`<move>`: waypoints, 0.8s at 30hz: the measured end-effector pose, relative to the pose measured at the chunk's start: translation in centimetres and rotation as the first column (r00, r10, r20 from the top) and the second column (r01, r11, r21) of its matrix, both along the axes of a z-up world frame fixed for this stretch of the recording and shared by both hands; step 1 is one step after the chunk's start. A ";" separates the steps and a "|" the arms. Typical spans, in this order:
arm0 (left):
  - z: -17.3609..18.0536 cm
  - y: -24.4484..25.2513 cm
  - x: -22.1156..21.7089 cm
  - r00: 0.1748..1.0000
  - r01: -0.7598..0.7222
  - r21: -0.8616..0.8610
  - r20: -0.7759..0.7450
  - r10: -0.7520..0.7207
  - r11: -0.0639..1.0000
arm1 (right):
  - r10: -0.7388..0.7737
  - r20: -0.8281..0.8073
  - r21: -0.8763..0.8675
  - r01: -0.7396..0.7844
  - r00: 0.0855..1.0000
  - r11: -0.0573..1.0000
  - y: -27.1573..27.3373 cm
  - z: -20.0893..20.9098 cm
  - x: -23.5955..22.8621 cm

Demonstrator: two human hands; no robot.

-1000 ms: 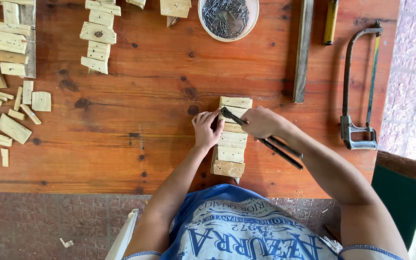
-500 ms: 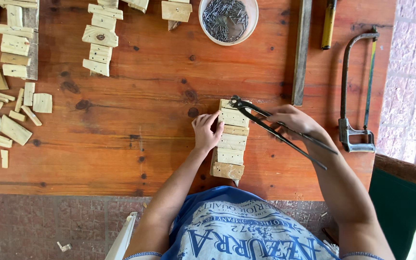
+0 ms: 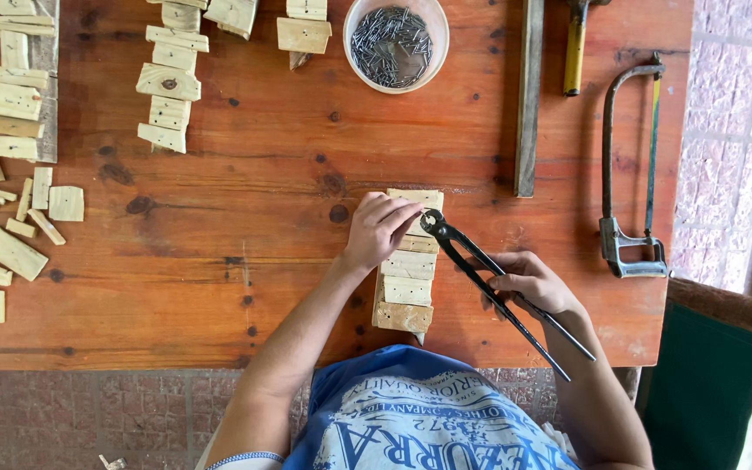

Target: The person assembles small wooden blocks into a vertical stack by inserting nails into pre-drilled holes. They repeatedly pick nails from a container, place them into the blocks, and use pliers to press the nails into place.

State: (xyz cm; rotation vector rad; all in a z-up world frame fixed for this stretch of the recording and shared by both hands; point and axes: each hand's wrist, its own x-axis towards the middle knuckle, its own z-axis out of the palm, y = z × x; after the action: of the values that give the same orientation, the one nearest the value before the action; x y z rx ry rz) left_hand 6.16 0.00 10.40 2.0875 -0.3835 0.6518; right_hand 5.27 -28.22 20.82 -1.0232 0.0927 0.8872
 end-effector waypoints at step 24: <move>-5.3 2.5 14.6 0.797 -0.351 -0.341 -0.598 0.087 0.872 | -0.128 -0.114 -0.513 0.052 0.985 0.857 0.0 -4.2 -3.5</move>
State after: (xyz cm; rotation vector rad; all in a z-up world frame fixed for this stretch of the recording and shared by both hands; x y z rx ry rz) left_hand 20.75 2.45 5.10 1.7821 0.3411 0.1865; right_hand 1.74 -28.26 16.59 -1.4334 0.5195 0.8689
